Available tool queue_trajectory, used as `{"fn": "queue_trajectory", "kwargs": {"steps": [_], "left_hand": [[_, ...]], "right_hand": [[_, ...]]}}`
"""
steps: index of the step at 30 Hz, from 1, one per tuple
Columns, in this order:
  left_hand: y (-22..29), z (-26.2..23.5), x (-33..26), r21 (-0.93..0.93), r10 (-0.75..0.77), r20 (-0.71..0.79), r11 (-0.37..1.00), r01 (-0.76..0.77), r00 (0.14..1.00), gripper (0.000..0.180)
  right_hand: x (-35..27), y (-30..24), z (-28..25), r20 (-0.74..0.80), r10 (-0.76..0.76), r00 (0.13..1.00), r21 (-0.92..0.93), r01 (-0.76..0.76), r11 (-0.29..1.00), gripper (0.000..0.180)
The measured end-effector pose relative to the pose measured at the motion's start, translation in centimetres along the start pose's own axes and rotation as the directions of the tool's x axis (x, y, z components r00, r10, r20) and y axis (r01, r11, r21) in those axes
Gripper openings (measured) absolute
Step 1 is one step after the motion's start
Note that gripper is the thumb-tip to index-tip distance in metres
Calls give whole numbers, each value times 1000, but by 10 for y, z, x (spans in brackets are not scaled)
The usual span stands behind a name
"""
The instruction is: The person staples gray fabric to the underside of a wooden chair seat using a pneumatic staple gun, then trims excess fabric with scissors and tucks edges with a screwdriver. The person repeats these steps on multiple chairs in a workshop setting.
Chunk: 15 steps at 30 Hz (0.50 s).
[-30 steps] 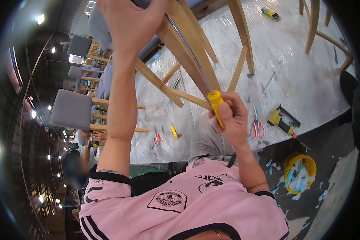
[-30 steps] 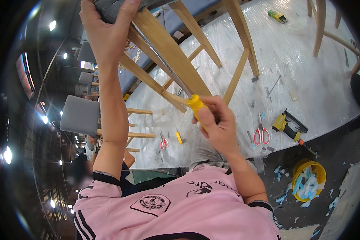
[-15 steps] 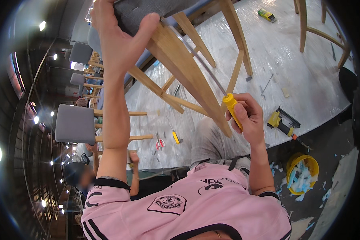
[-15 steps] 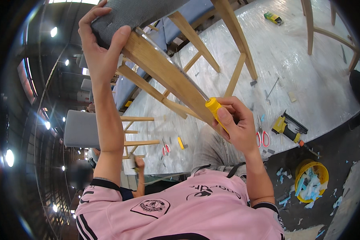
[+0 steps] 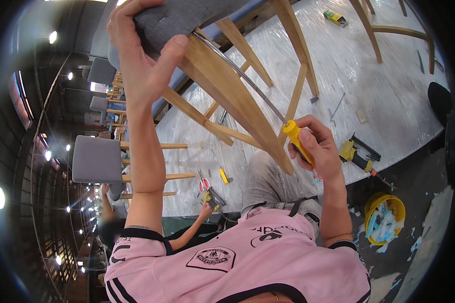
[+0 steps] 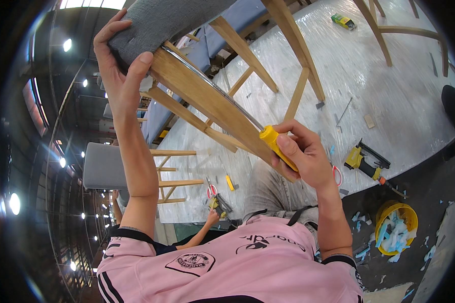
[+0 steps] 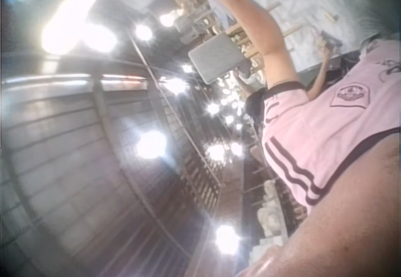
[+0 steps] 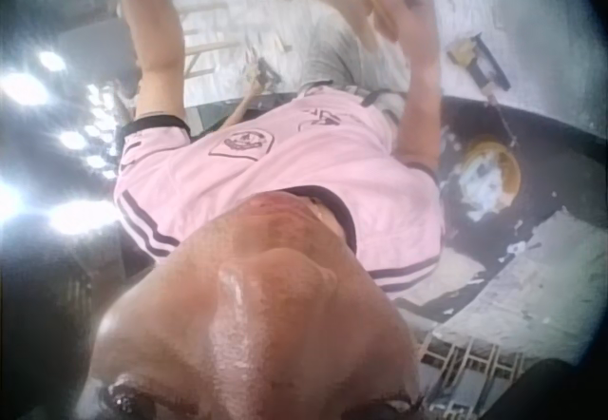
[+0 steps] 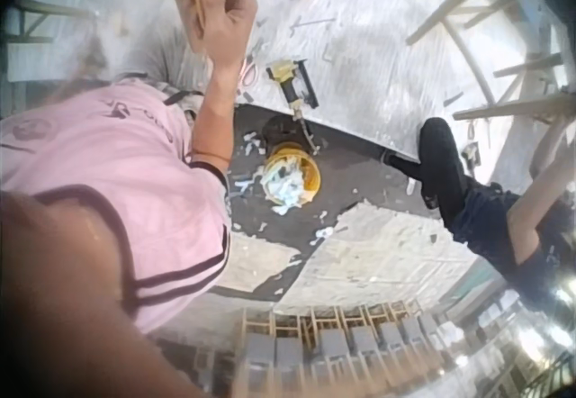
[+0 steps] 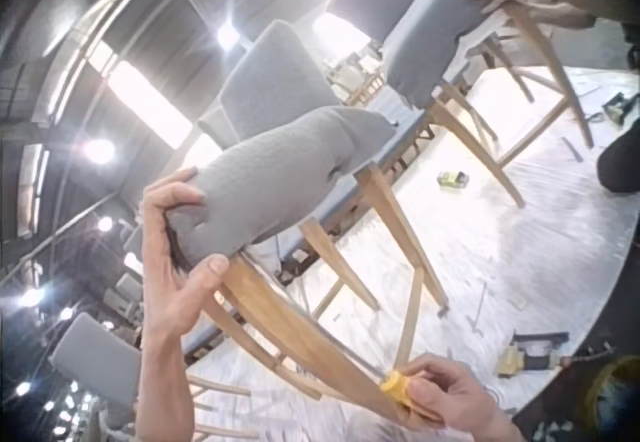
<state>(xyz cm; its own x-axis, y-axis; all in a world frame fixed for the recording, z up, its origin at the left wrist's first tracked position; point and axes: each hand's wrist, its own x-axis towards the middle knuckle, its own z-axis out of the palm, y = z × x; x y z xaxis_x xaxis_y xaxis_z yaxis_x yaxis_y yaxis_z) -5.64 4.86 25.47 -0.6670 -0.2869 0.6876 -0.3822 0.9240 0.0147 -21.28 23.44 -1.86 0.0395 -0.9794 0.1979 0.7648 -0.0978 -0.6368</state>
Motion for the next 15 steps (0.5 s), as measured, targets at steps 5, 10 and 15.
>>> {"fn": "queue_trajectory", "kwargs": {"steps": [5,10,15], "left_hand": [[0,3,-1,18,-13,-28,1000,14,1000,70],[0,4,-3,-2,-20,-44,1000,20,999,68],[7,7,-7,-17,-36,-60,999,35,998,66]], "right_hand": [[4,17,12,26,5,1000,102,-8,995,32],[18,51,58,-122,-164,979,13,167,986,31],[27,64,82,-147,-203,968,60,213,975,31]]}}
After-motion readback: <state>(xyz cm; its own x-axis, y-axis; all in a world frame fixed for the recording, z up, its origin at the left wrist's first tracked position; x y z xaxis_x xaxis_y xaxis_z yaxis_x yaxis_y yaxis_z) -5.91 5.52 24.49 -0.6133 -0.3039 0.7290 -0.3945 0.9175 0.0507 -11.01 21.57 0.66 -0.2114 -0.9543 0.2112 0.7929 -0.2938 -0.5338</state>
